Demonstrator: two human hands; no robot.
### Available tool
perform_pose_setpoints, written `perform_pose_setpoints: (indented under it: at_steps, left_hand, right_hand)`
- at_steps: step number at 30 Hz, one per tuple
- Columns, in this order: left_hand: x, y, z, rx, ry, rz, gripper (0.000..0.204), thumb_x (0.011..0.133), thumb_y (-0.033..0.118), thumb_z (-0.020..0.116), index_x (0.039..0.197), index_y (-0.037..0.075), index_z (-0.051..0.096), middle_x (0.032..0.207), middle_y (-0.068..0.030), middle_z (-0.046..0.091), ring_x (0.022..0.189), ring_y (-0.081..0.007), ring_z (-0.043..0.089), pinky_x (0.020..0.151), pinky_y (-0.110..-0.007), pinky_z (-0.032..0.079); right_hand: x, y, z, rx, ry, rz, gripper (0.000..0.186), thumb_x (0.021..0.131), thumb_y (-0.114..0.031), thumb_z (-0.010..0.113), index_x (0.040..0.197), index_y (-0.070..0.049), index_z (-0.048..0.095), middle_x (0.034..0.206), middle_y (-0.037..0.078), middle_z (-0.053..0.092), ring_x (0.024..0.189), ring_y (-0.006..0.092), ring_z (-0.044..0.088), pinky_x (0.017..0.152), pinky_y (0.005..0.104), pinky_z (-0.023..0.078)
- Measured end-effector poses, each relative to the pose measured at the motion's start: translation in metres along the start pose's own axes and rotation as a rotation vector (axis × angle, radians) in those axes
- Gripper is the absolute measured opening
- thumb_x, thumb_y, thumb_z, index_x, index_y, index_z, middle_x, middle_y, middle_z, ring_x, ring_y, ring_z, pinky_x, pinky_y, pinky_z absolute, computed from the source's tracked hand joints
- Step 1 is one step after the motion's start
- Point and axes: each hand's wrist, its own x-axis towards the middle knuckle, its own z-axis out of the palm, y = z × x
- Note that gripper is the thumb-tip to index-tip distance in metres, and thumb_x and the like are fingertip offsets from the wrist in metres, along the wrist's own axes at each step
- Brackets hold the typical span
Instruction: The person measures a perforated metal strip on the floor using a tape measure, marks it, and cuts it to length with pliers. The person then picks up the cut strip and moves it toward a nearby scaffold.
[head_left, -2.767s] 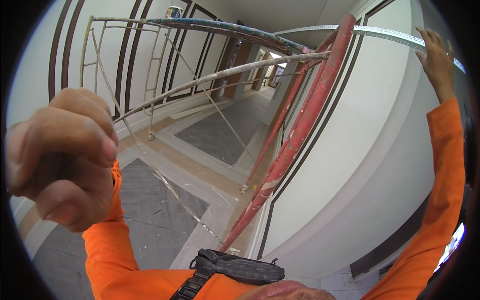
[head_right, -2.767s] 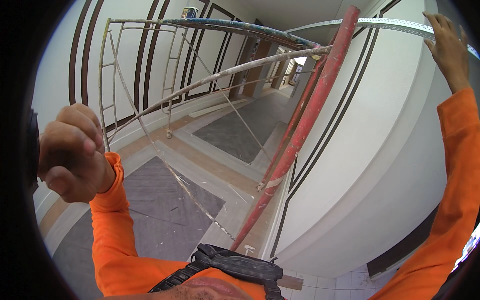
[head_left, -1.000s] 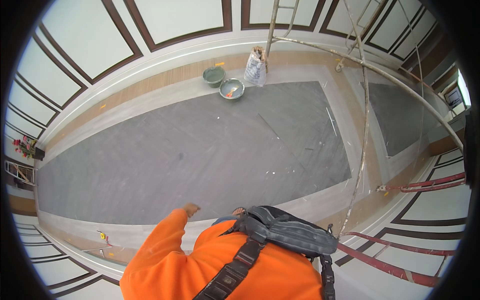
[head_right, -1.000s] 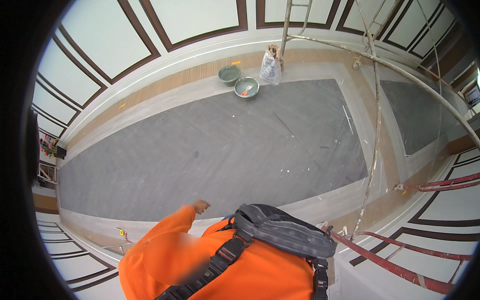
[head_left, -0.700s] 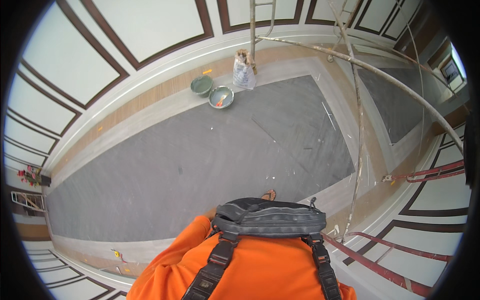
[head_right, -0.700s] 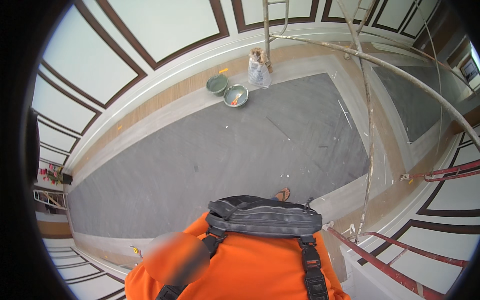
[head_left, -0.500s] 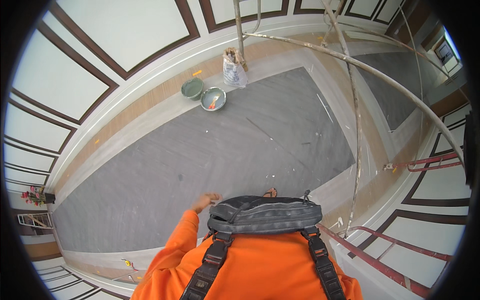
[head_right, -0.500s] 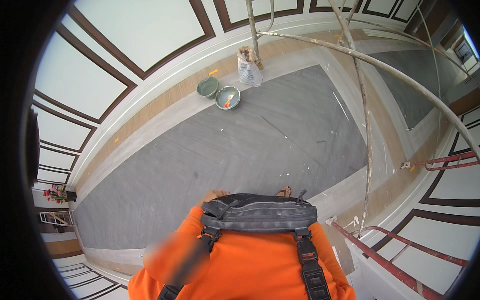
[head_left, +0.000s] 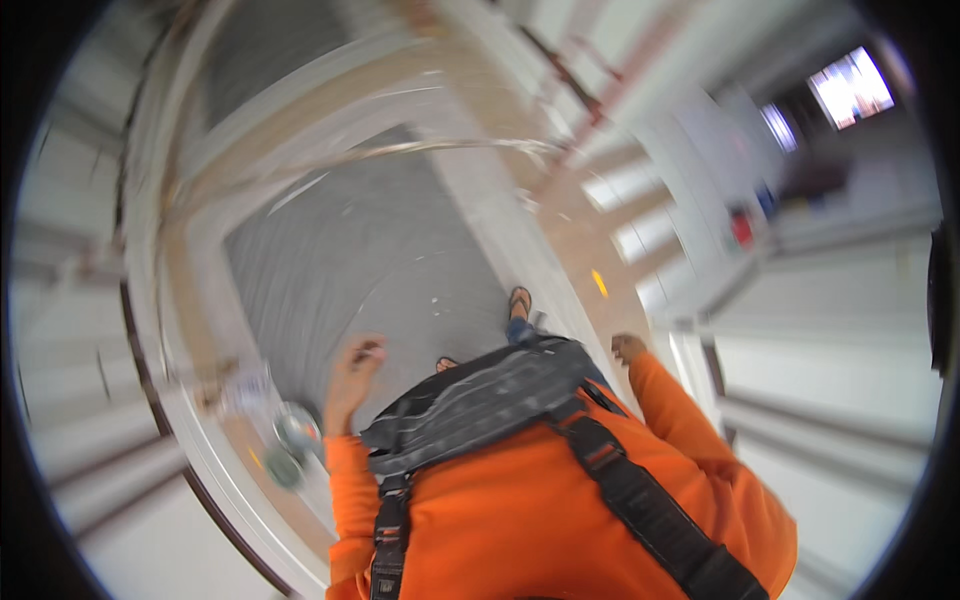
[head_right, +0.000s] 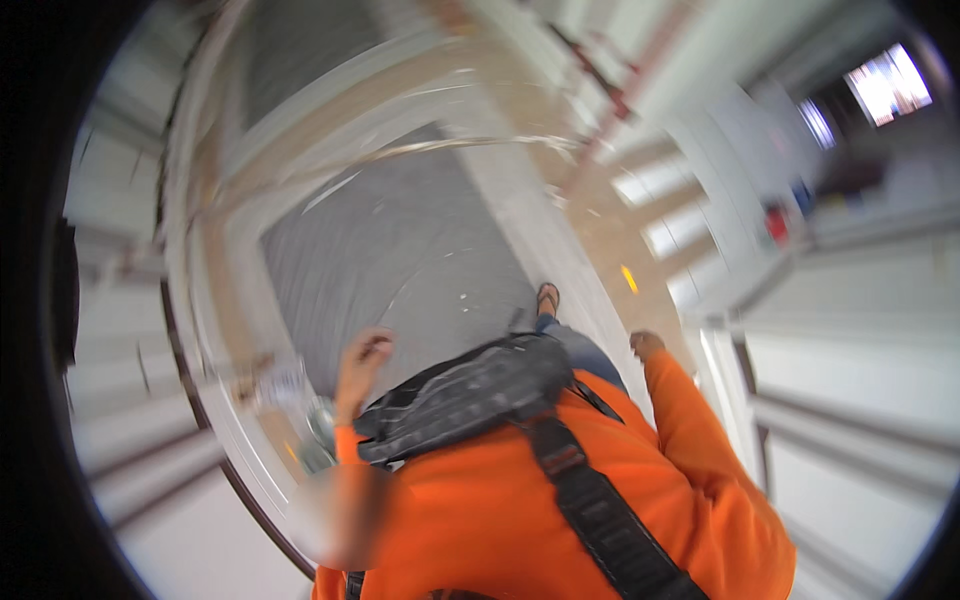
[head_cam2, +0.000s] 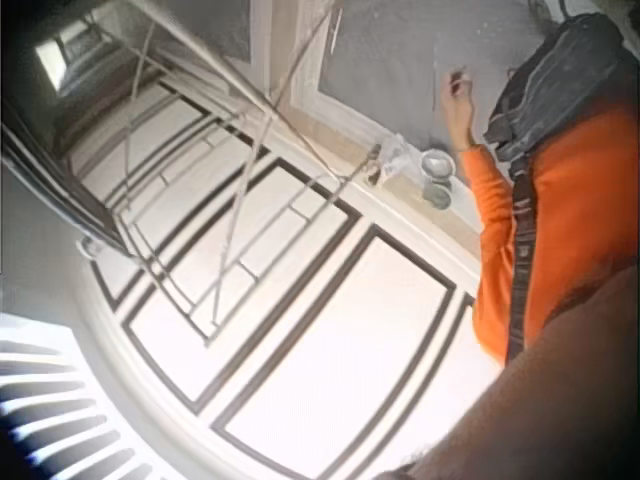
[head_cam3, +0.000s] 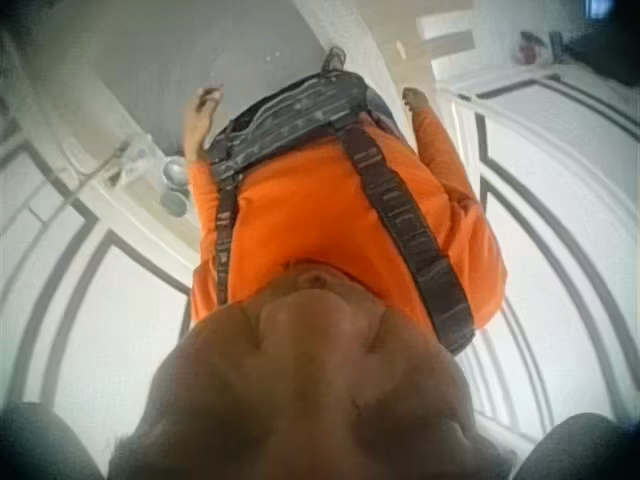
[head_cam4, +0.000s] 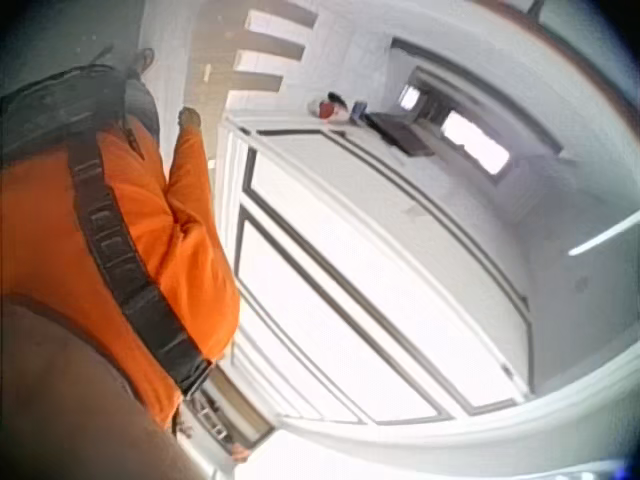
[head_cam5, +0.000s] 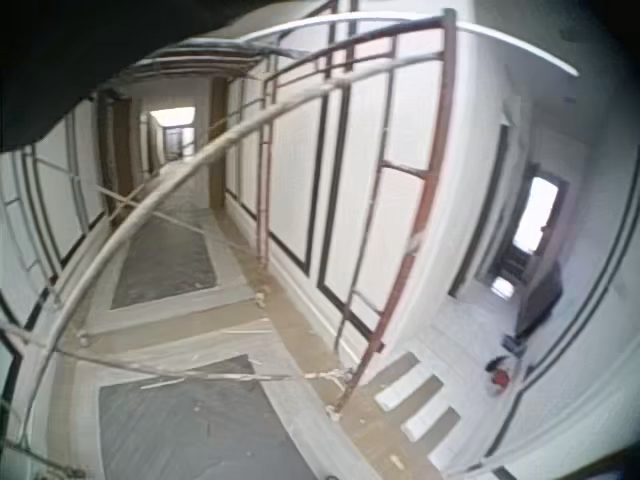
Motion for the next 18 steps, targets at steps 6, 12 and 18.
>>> perform_pose_setpoints:
  at_steps: [6, 12, 18]
  left_hand:
    - [0.003, 0.308, 0.024, -0.291, -0.240, 1.497, 0.027, 0.084, 0.028, 0.068, 0.101, 0.007, 0.065, 0.089, -0.0051, 0.061, 0.073, -0.0179, 0.055, 0.065, -0.034, 0.044]
    - [-0.052, 0.488, 0.275, -0.397, -1.155, 1.693, 0.025, 0.102, 0.035, 0.049, 0.087, 0.015, 0.054, 0.078, 0.0011, 0.051, 0.063, -0.0160, 0.049, 0.058, -0.034, 0.036]
    - [-0.018, 0.578, 0.451, -0.605, -1.249, 1.792, 0.009, 0.097, 0.021, 0.054, 0.093, 0.012, 0.053, 0.080, 0.0010, 0.053, 0.059, -0.0151, 0.049, 0.054, -0.032, 0.036]
  right_hand:
    - [-0.057, 0.258, 0.002, -0.750, 0.046, -0.507, 0.041, 0.080, -0.016, 0.077, 0.119, -0.012, 0.067, 0.095, 0.010, 0.072, 0.083, 0.0289, 0.071, 0.068, 0.0367, 0.059]
    - [-0.135, 0.254, 0.101, 0.709, -0.119, 0.623, 0.026, 0.092, -0.018, 0.065, 0.116, -0.010, 0.066, 0.099, 0.012, 0.069, 0.084, 0.0290, 0.069, 0.073, 0.0441, 0.059]
    - [-0.049, 0.376, 0.058, 0.594, -0.113, 0.303, 0.024, 0.102, -0.024, 0.047, 0.105, -0.006, 0.063, 0.099, 0.013, 0.068, 0.076, 0.0316, 0.066, 0.060, 0.0506, 0.053]
